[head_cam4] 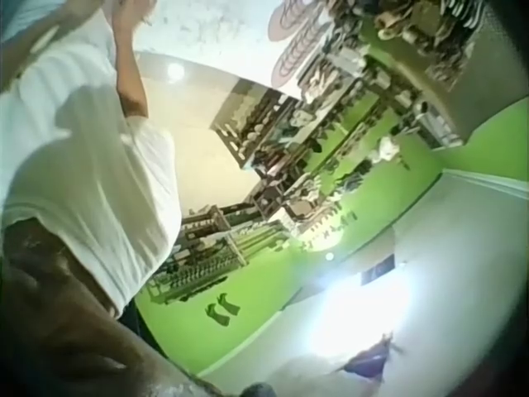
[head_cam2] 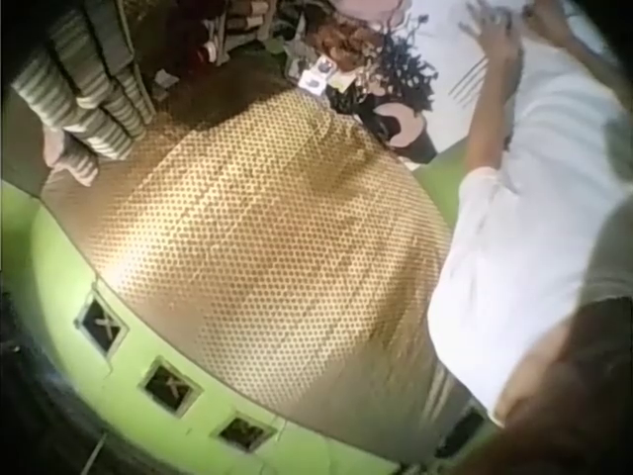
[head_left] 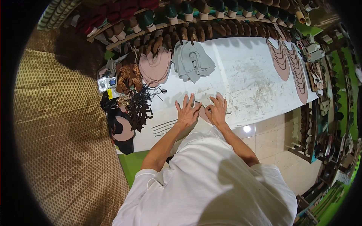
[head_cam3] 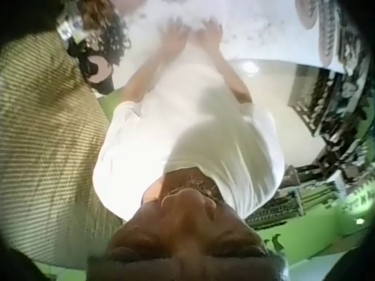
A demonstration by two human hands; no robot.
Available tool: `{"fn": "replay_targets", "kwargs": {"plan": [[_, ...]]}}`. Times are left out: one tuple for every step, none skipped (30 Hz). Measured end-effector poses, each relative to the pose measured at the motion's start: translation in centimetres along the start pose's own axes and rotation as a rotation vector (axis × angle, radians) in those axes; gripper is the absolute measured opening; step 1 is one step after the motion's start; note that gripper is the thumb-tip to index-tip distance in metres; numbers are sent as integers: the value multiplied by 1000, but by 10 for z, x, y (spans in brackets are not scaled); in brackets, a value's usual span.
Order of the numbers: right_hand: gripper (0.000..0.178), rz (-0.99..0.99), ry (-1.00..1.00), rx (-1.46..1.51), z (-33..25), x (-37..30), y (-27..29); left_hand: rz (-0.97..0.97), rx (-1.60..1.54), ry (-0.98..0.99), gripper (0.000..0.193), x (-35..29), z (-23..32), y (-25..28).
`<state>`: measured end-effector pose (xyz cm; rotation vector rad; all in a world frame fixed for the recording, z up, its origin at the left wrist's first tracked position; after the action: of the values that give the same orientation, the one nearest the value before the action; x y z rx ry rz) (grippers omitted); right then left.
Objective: Organizing and aligning shoe upper components on a workbench.
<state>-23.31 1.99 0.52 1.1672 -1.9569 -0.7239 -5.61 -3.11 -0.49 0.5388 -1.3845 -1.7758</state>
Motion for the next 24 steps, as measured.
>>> {"fn": "replay_targets", "kwargs": {"plan": [[12,14,20,-6,0,0,0,0,0,-1,51,2,1,2],[12,15,20,-6,0,0,-1,-5,11,-22,52,4,2,3],[13,10,63,-39,-1,1,-2,-10,21,-43,53,5,3,4],[13,5,107,-72,-1,1,-3,-10,21,-45,53,7,4,6],[13,6,106,-72,-1,2,-3,-17,14,-46,54,8,4,7],[14,13,147,-91,-3,2,-4,-23,7,-45,55,9,4,8],[15,19,188,-111,-4,2,-5,-23,6,-46,55,10,5,8],[15,20,188,-112,-3,2,-5,-20,-6,-44,53,10,6,9],[15,10,141,-76,-4,2,-4,-17,-17,-38,50,10,6,10],[15,0,95,-40,-5,3,-3,-17,-16,-35,50,10,6,11],[15,-2,97,-39,-6,4,-2,-23,-15,-24,50,9,5,12],[16,0,72,-33,-6,4,-1,-30,-15,-15,50,8,5,11],[16,2,48,-27,-5,4,-1,-30,-15,-13,50,8,4,10],[16,0,49,-27,-6,3,-1,-34,-12,-14,53,7,3,8],[17,1,80,-57,-5,2,-1,-38,-8,-21,56,8,3,7],[17,3,110,-87,-5,2,-2,-38,-8,-23,56,9,3,6],[17,5,109,-87,-3,1,-3,-39,-4,-27,56,9,3,5],[18,11,145,-113,-5,2,-3,-39,-1,-29,56,9,3,4],[19,17,181,-139,-6,2,-4,-39,-1,-28,56,8,2,3],[19,17,182,-139,-7,1,-4,-33,5,-28,55,8,1,2],[19,-4,158,-130,-7,0,-6,-25,11,-28,55,8,1,3],[19,-25,135,-121,-6,-1,-7,-25,10,-27,55,8,1,3],[19,-25,136,-121,-5,-1,-7,-26,8,-29,55,8,1,3],[18,-39,88,-105,-3,-2,-8,-27,5,-31,54,8,2,4]]}}
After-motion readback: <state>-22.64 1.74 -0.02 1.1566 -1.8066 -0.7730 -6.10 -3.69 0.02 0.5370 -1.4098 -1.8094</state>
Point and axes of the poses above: each hand's wrist, its own x-axis towards the middle knuckle, its own y-axis out of the back of the hand, z = x × y, the point moved 4 cm from there along x, towards the middle knuckle, and after that the axes turned 15 degrees about z, right-handed, at the moved point
